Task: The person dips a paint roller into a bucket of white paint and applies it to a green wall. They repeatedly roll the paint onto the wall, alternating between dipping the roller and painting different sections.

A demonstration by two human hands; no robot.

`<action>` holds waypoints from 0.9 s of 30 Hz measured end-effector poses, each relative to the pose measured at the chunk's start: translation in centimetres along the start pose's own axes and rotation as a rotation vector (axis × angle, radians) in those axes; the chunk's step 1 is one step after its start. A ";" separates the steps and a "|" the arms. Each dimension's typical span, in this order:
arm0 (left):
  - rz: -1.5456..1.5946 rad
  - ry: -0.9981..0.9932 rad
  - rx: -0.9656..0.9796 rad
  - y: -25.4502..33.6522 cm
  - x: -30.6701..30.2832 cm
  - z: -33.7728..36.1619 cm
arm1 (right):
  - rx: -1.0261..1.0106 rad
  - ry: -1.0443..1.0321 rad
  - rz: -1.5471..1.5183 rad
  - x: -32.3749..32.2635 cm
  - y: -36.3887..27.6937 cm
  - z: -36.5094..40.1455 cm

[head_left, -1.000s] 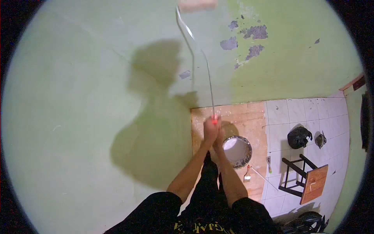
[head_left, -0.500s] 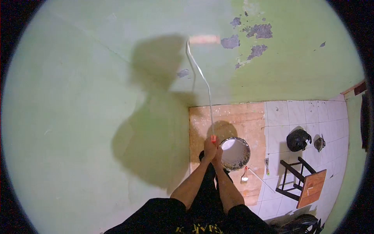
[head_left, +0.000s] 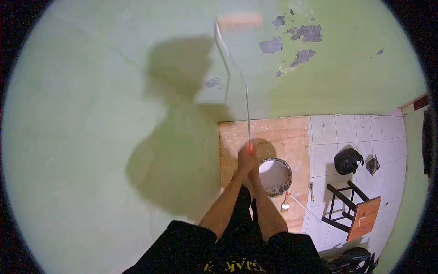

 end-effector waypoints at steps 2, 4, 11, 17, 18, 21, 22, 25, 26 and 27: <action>-0.212 0.011 0.104 -9.0 6.5 6.2 | -0.091 -0.020 0.619 -5.1 0.3 5.6; -0.034 -0.162 -0.219 -6.1 2.9 9.4 | -0.105 -0.015 0.774 -7.4 0.8 8.4; 0.094 0.105 -0.013 -1.1 -2.1 4.1 | -0.177 -0.057 0.925 -2.7 0.2 4.1; 0.041 0.190 0.185 12.5 -15.9 -3.8 | -0.506 -0.133 0.911 19.4 -6.9 1.1; 0.101 0.146 0.111 13.3 -17.1 -4.1 | -0.505 -0.134 0.914 19.4 -6.6 0.7; 0.124 0.158 0.035 8.7 -13.4 -3.6 | -0.398 -0.216 1.041 11.3 -1.1 -2.8; 0.081 0.224 0.043 5.1 -10.5 -2.7 | -0.474 -0.295 1.328 6.4 1.4 -3.1; -0.036 0.082 -0.028 -8.1 1.3 4.7 | -0.303 -0.177 1.127 -2.4 2.7 4.7; 0.002 0.036 -0.096 -10.6 3.1 6.6 | -0.267 -0.153 1.082 -4.0 3.0 6.7; 0.001 0.031 -0.102 -10.8 3.1 6.8 | -0.240 -0.136 1.062 -5.0 3.2 8.0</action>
Point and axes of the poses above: each hand's wrist, its own z-axis away from the middle knuckle, its own x-axis out of the palm, y = z × x, the point moved 6 cm from there along -z, towards the middle knuckle, and after that the axes turned 12 degrees about -z, right-handed, at the moved point
